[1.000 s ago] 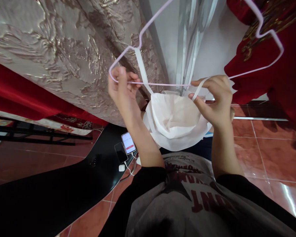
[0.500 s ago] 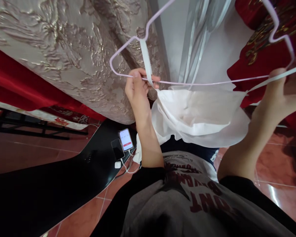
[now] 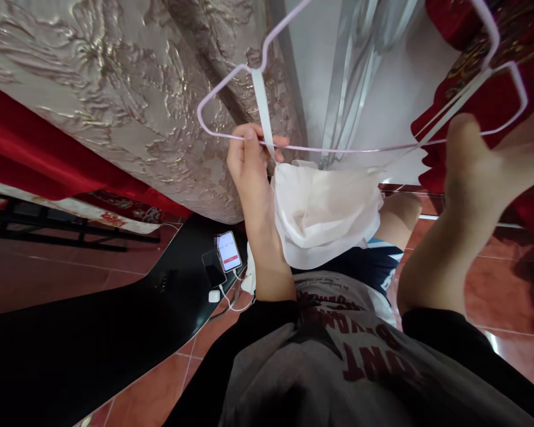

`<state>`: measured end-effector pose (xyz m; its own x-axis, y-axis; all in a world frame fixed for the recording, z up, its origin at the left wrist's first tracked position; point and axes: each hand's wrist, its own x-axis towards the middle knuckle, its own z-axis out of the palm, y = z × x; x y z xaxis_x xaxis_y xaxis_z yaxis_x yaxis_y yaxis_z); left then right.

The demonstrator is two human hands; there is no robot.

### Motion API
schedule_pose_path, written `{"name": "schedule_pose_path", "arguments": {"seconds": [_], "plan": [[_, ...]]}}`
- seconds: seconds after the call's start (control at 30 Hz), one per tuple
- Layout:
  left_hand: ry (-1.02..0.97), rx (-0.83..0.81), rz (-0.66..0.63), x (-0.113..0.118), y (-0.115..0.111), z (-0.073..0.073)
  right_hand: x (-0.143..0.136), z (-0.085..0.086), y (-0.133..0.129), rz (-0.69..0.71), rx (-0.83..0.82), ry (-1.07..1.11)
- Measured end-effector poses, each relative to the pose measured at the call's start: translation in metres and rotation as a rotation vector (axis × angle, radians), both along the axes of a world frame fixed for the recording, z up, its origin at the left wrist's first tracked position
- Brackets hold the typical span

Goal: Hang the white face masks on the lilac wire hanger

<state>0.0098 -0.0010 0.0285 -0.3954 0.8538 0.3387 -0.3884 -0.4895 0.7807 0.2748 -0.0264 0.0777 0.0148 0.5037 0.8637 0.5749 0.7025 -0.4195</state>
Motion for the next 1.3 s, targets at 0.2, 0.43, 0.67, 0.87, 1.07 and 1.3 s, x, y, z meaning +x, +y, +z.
{"name": "schedule_pose_path", "arguments": {"seconds": [0.2,0.43,0.67,0.87,1.07,1.3], "plan": [[0.107,-0.009,-0.057,-0.011,0.003,-0.020,-0.043,-0.060,0.009,0.053,-0.219,-0.286],[0.505,-0.081,-0.245,-0.044,-0.030,-0.008,-0.049,-0.084,0.012,-0.046,-0.163,-0.186],[0.177,0.060,-0.215,-0.035,-0.035,0.055,-0.049,-0.074,0.006,-0.046,-0.107,-0.199],[0.052,0.036,0.382,-0.052,-0.014,0.024,-0.047,-0.075,0.002,-0.028,-0.118,-0.223],[0.159,-0.135,0.006,-0.029,-0.015,0.003,-0.065,-0.071,-0.005,0.035,-0.180,-0.241],[0.081,-0.074,-0.032,-0.002,-0.014,0.007,-0.034,-0.097,0.000,-0.092,0.040,0.529]]}}
